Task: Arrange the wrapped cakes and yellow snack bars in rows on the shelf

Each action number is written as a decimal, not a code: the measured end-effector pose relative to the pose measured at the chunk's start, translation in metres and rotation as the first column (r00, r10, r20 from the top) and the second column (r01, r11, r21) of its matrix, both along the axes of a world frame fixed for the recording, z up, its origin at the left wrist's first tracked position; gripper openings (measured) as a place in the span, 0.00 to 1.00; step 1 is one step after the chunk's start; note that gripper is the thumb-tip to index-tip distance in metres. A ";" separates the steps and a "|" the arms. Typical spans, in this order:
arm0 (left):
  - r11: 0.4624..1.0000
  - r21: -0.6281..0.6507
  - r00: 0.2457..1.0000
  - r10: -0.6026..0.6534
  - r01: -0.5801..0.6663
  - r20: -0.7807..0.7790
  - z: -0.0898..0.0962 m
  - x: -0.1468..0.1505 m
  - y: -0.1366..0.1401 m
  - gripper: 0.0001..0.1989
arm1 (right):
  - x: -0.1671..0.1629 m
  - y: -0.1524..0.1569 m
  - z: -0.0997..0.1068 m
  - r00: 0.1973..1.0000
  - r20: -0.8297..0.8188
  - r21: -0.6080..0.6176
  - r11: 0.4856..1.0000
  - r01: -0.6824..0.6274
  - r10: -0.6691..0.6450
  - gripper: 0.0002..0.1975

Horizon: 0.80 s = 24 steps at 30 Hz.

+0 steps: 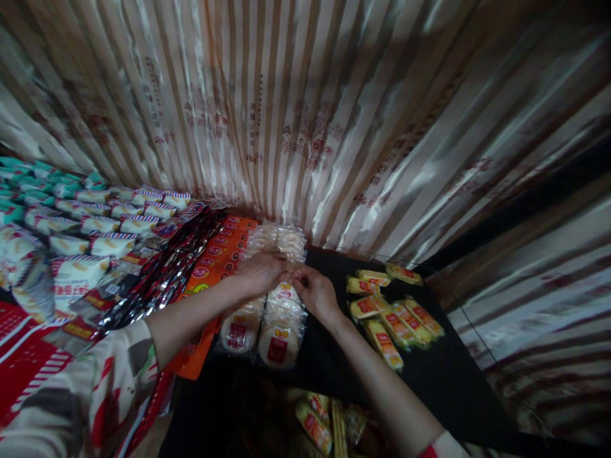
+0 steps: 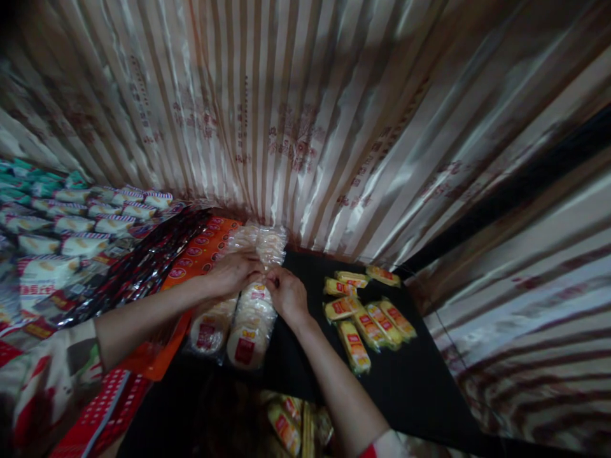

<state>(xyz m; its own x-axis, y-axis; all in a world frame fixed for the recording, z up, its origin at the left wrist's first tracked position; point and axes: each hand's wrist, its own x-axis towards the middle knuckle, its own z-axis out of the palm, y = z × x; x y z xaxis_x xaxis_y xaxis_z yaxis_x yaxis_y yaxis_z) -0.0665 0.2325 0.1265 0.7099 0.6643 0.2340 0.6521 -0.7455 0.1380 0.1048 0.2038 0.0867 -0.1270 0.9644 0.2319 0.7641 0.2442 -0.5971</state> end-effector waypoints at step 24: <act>0.999 0.037 0.995 0.022 -0.018 -0.097 -0.011 -0.003 -0.022 0.09 | 0.017 -0.030 -0.003 0.977 -0.204 -0.188 0.978 -0.096 0.057 0.09</act>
